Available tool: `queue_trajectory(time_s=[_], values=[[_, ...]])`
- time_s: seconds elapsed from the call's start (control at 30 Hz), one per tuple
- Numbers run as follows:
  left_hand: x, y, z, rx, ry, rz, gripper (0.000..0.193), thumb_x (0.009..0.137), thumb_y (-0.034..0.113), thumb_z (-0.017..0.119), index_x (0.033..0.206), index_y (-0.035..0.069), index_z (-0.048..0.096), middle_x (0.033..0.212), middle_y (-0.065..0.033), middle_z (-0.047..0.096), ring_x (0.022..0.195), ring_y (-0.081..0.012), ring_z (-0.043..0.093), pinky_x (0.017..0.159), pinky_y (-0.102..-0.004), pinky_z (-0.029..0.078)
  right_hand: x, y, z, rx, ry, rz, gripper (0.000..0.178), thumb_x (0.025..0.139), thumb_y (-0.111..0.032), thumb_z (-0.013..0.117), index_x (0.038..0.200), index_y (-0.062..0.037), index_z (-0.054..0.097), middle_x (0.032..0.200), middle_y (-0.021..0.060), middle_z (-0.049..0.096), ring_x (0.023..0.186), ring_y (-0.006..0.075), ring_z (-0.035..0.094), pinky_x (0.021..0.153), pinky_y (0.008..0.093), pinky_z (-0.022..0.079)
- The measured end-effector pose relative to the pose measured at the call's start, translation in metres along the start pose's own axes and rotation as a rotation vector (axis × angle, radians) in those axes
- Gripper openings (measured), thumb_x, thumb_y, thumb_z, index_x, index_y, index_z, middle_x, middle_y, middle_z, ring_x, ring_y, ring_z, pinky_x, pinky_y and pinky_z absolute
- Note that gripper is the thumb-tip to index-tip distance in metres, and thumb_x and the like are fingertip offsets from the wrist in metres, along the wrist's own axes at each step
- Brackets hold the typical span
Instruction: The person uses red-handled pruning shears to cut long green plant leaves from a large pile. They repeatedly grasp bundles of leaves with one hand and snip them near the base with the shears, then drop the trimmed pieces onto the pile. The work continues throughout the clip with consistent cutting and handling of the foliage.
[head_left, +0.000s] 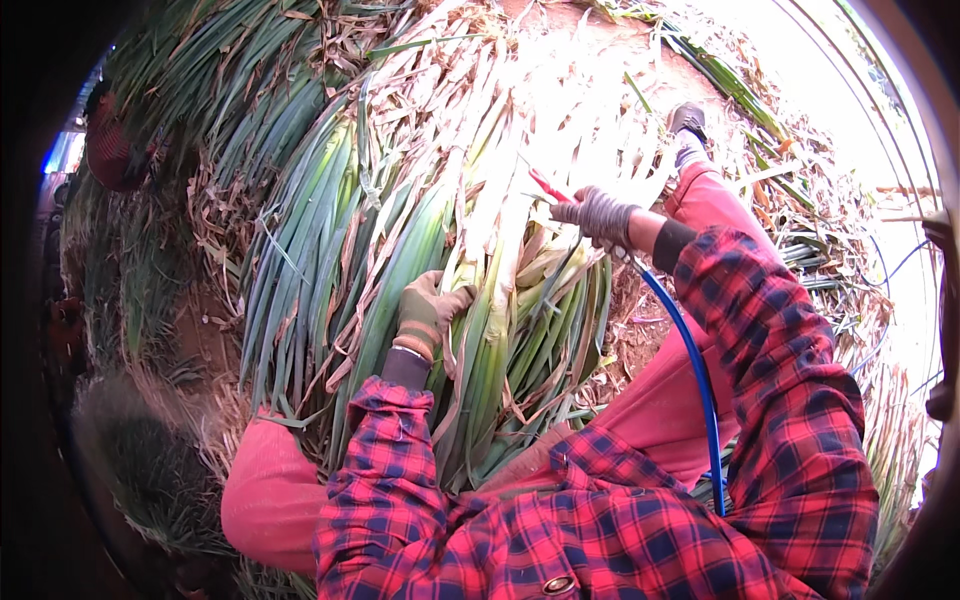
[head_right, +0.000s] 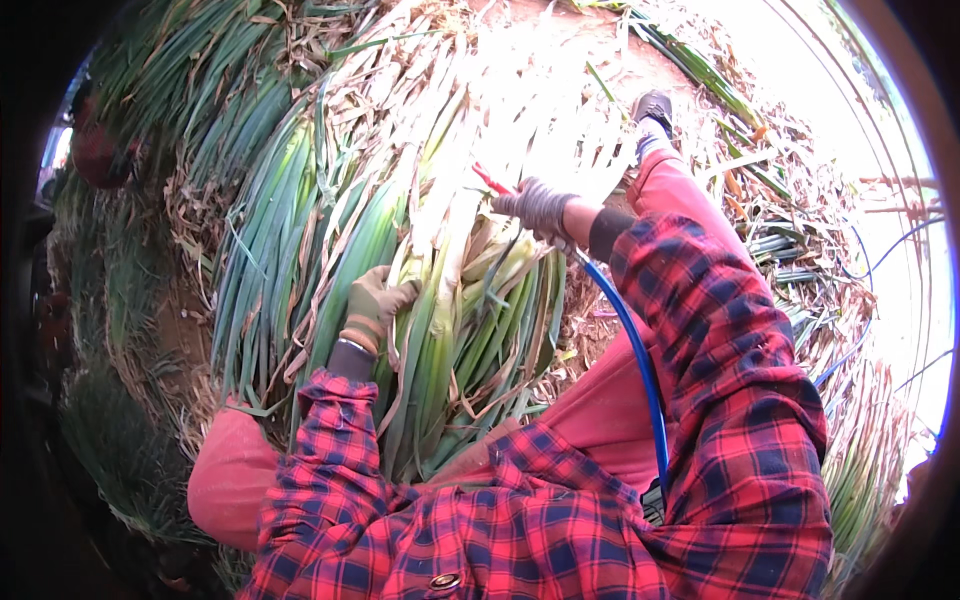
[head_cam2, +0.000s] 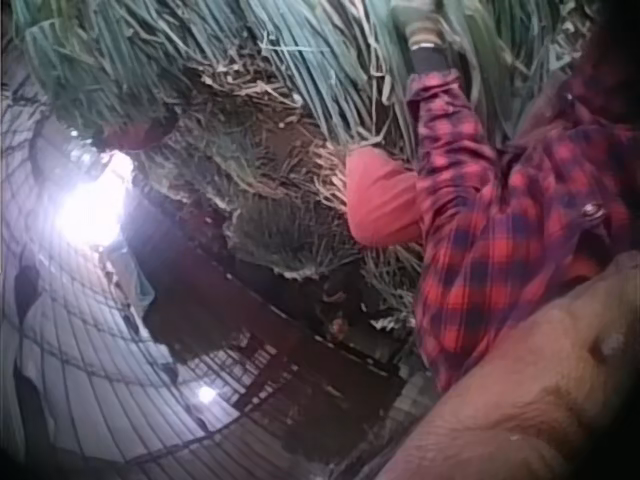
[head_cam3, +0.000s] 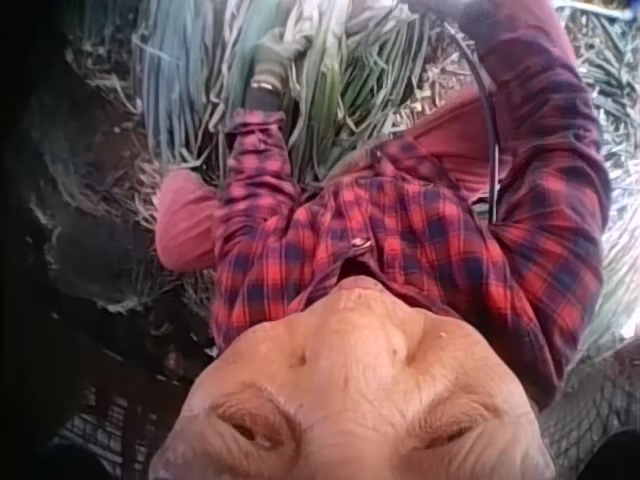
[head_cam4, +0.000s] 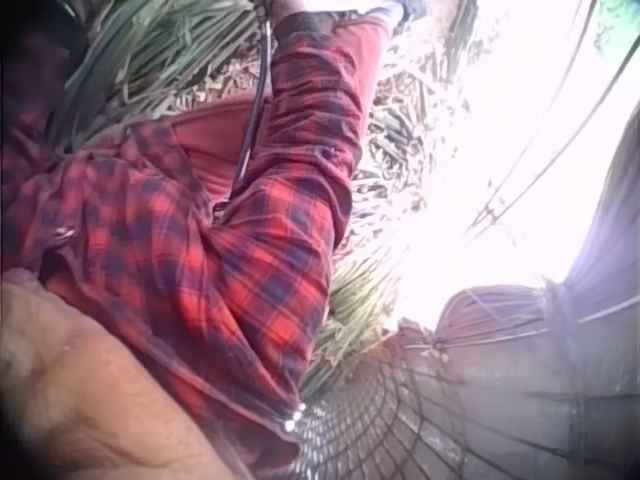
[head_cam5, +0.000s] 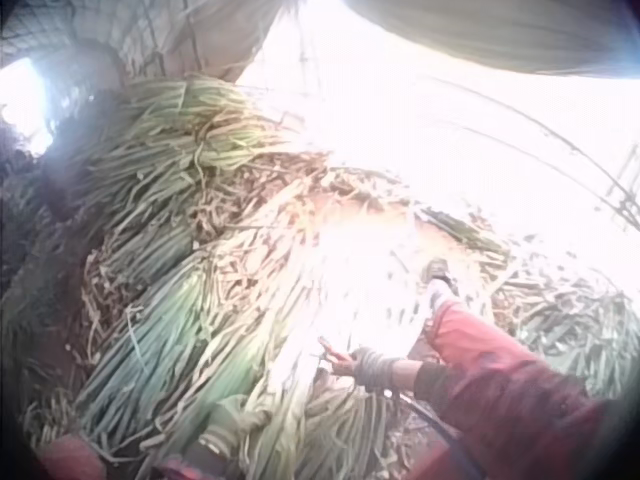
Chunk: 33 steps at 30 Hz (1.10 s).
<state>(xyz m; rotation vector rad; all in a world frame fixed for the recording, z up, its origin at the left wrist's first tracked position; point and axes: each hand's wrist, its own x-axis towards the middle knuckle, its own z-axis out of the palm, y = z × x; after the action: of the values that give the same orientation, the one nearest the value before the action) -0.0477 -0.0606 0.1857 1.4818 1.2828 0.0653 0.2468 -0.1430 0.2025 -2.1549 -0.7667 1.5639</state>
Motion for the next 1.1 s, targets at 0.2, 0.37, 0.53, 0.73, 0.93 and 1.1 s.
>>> queue_trajectory(time_s=[0.2, 0.37, 0.53, 0.73, 0.93, 1.1], values=[[0.0, -0.005, -0.001, -0.055, 0.03, -0.015, 0.055, 0.069, 0.022, 0.078, 0.11, -0.01, 0.06, 0.091, -0.0153, 0.069, 0.075, -0.017, 0.065, 0.07, -0.0288, 0.053, 0.063, -0.026, -0.018, 0.023, 0.082, -0.034, 0.043, 0.084, -0.046, 0.066, 0.087, -0.005, 0.055, 0.058, 0.0011, 0.048, 0.039, 0.012, 0.043, 0.034, 0.0282, 0.035], [-0.004, 0.0, 0.002, -0.136, 0.015, 0.007, 0.053, 0.07, 0.021, 0.077, 0.11, -0.009, 0.059, 0.089, -0.0146, 0.069, 0.074, -0.0162, 0.065, 0.068, -0.0283, 0.053, 0.103, -0.043, -0.034, 0.097, 0.168, -0.044, 0.042, 0.085, -0.043, 0.066, 0.078, -0.003, 0.056, 0.053, 0.0036, 0.047, 0.039, 0.0149, 0.043, 0.036, 0.0312, 0.035], [-0.004, 0.004, 0.006, -0.103, 0.003, 0.016, 0.051, 0.071, 0.019, 0.077, 0.11, -0.01, 0.06, 0.092, -0.0138, 0.069, 0.075, -0.016, 0.065, 0.069, -0.0284, 0.053, 0.108, -0.029, -0.036, 0.02, 0.209, -0.12, 0.048, 0.085, -0.048, 0.065, 0.061, -0.0095, 0.047, 0.049, 0.0027, 0.045, 0.036, 0.0139, 0.042, 0.034, 0.0315, 0.035], [0.01, -0.02, 0.012, -0.086, 0.058, 0.166, 0.045, 0.075, 0.016, 0.073, 0.11, -0.009, 0.06, 0.095, -0.0143, 0.069, 0.079, -0.0154, 0.064, 0.073, -0.0285, 0.052, 0.088, -0.003, -0.041, 0.047, 0.176, 0.011, 0.049, 0.084, -0.052, 0.064, 0.071, -0.0067, 0.052, 0.053, 0.0024, 0.048, 0.036, 0.0136, 0.043, 0.033, 0.0312, 0.038], [0.003, -0.018, -0.001, -0.127, 0.124, 0.073, 0.047, 0.076, 0.018, 0.073, 0.111, -0.009, 0.059, 0.093, -0.0167, 0.069, 0.078, -0.0182, 0.066, 0.074, -0.0301, 0.052, -0.063, 0.009, 0.044, 0.04, -0.196, -0.104, 0.043, 0.084, -0.048, 0.067, 0.092, -0.0065, 0.058, 0.059, 0.0013, 0.051, 0.037, 0.0103, 0.044, 0.032, 0.0255, 0.035], [0.01, -0.023, 0.003, -0.06, 0.144, 0.049, 0.054, 0.075, 0.018, 0.074, 0.117, -0.01, 0.055, 0.095, -0.0178, 0.068, 0.08, -0.0207, 0.066, 0.076, -0.0309, 0.052, -0.131, 0.028, 0.069, -0.311, -0.35, -0.283, 0.041, 0.086, -0.041, 0.066, 0.095, -0.0012, 0.059, 0.07, 0.0054, 0.059, 0.071, 0.0119, 0.056, 0.066, 0.0299, 0.045]])
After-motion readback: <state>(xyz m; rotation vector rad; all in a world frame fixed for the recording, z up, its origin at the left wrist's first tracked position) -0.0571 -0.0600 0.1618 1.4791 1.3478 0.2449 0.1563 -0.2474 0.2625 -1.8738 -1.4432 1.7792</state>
